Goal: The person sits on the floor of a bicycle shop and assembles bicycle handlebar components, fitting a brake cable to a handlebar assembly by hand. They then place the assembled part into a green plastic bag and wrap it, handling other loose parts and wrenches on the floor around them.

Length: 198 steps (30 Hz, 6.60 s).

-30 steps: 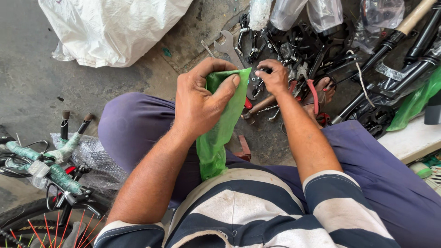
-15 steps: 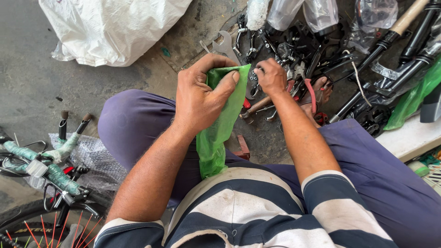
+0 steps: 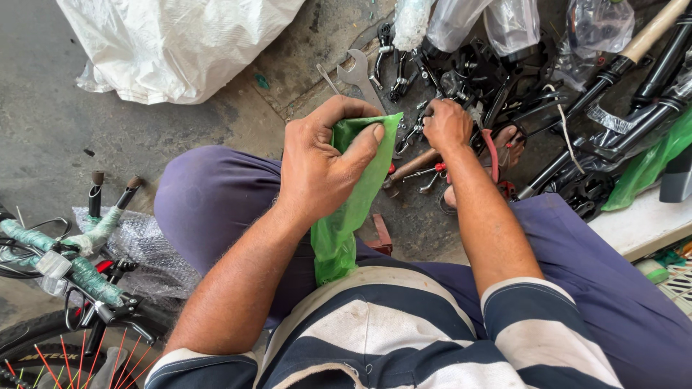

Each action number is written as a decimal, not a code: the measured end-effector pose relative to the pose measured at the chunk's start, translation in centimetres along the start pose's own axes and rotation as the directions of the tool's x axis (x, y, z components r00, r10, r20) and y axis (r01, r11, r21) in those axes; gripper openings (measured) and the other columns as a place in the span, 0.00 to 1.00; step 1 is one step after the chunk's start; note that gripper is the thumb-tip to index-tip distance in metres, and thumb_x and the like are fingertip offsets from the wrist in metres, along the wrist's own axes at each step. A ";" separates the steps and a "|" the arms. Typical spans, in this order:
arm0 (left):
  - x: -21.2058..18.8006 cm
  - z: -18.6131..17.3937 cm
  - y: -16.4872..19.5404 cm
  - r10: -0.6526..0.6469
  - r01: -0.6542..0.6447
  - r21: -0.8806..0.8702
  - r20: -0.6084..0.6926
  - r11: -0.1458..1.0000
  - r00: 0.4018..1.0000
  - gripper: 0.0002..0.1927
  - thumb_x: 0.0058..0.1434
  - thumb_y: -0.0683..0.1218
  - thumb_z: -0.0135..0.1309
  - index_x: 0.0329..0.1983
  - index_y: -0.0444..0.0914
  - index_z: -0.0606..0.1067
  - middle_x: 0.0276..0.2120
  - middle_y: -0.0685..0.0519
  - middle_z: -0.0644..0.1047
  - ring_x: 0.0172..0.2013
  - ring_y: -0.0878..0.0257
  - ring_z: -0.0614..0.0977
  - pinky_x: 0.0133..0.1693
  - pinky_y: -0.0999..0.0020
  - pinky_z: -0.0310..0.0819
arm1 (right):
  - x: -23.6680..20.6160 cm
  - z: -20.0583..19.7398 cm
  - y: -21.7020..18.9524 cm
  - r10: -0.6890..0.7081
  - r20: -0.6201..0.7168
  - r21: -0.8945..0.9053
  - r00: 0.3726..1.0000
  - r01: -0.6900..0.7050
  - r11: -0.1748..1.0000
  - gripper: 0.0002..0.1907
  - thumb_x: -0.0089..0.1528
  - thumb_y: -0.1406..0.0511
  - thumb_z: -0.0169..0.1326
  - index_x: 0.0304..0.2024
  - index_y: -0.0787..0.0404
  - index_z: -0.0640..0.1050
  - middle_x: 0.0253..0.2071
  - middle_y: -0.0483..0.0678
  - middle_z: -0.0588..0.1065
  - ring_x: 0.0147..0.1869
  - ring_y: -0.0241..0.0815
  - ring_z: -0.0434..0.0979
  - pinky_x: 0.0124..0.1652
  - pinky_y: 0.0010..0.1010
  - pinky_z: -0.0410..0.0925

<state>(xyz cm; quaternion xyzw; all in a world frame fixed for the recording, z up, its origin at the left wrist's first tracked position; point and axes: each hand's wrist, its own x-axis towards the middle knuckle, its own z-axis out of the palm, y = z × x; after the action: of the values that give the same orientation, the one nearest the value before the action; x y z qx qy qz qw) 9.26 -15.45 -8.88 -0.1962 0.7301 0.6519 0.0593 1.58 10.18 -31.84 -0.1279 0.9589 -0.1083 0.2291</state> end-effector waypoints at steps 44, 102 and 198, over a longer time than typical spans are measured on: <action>0.4 0.0 -0.7 0.012 -0.010 0.053 -0.039 0.999 0.999 0.13 0.60 0.49 0.58 0.44 0.37 0.80 0.32 0.50 0.84 0.33 0.64 0.86 0.39 0.68 0.79 | 1.2 -0.1 -6.7 -0.035 0.144 -0.018 0.989 0.038 0.999 0.11 0.58 0.60 0.59 0.40 0.57 0.81 0.40 0.58 0.80 0.45 0.62 0.81 0.44 0.51 0.72; -1.2 1.9 -3.5 0.555 -0.555 0.073 0.024 0.829 0.832 0.08 0.69 0.45 0.55 0.46 0.36 0.74 0.48 0.49 0.75 0.48 0.49 0.81 0.49 0.58 0.76 | -14.5 -16.6 -13.4 -0.191 -0.374 0.869 0.908 0.415 0.269 0.16 0.62 0.82 0.59 0.51 0.68 0.78 0.55 0.49 0.78 0.57 0.37 0.81 0.58 0.26 0.74; -1.2 -0.8 -1.4 -0.098 0.211 -0.374 0.300 0.903 0.949 0.12 0.63 0.46 0.65 0.44 0.36 0.76 0.37 0.56 0.80 0.39 0.70 0.81 0.42 0.72 0.78 | 0.2 4.6 -1.8 -0.447 0.147 -0.176 0.883 0.468 0.866 0.03 0.59 0.68 0.54 0.32 0.59 0.78 0.37 0.55 0.76 0.42 0.57 0.79 0.40 0.47 0.73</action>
<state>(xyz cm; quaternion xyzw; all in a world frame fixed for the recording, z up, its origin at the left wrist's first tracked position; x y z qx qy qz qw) 10.97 -16.07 -9.70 -0.1697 0.5474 0.8016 0.1700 3.88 7.73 -35.50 -0.3799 0.8943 -0.0527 0.2307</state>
